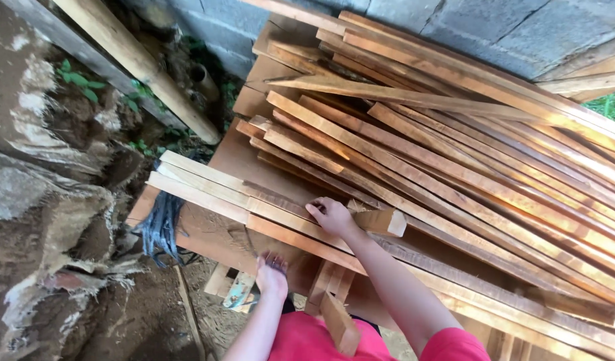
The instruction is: The person arranges a stack of wooden planks on a workbench and secures them using black plastic straps. They wrap the straps around the wood and tie them by hand to hold the bundle together.
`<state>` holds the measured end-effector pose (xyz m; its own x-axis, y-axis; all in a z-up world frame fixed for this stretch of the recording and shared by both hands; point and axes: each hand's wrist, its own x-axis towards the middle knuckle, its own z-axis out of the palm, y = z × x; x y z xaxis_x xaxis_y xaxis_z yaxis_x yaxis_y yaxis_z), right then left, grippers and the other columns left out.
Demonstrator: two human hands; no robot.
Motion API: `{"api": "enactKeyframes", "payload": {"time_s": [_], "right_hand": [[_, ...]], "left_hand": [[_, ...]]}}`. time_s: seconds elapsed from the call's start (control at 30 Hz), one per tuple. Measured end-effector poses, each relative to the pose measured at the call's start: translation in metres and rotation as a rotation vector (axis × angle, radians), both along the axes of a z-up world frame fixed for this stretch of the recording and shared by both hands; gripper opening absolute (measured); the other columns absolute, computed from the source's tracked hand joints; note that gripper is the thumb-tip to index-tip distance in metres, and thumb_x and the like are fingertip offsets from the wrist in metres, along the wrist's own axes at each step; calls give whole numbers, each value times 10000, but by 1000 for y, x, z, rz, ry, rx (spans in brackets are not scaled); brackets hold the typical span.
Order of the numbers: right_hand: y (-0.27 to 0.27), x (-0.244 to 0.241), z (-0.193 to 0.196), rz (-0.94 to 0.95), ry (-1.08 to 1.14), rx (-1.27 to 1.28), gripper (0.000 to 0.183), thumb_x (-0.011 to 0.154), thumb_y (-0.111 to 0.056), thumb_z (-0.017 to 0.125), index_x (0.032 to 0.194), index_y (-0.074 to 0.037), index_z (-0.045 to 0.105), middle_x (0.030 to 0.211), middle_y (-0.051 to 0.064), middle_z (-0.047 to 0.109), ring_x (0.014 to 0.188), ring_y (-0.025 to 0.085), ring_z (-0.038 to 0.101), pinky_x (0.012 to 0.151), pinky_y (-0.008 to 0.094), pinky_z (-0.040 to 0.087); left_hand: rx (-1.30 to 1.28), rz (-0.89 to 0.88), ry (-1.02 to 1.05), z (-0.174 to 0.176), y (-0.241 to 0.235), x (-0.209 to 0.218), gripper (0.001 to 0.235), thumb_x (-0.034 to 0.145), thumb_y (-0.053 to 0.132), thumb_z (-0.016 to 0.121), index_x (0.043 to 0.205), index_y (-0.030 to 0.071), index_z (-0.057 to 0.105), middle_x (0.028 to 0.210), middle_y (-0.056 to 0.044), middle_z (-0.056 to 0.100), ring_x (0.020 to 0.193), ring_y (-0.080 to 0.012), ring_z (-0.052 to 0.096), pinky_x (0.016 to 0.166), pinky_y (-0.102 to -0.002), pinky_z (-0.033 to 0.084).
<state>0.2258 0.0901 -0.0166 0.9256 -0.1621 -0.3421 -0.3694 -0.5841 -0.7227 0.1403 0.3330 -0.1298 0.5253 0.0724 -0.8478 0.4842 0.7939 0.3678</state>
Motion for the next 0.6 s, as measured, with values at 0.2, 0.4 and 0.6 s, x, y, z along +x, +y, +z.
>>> {"api": "enactKeyframes", "payload": {"time_s": [0.2,0.4,0.6], "right_hand": [[-14,16,-35,-101,448,107,636,953,-776,426,1088,-255,766,1166,57,757,1243,308,632,1081,446,491],[-16,32,-18,24,710,193,1027,912,-843,267,1383,-1,621,1489,236,537,1464,340,425,1246,475,291],[-6,58,42,70,849,194,1122,882,-873,249,1492,38,486,1592,232,410,1532,315,317,1285,460,180]], "left_hand": [[-210,-82,184,-40,-58,4,313,1080,312,522,1304,140,656,1351,-125,649,1247,-337,602,1101,-540,477],[-268,-79,374,-24,-76,3,406,1012,488,579,1192,155,724,1190,-104,746,1117,-315,695,978,-472,570],[-279,-105,346,27,-89,28,487,1002,511,573,1242,111,711,1267,-156,705,1177,-368,655,1024,-492,536]]}}
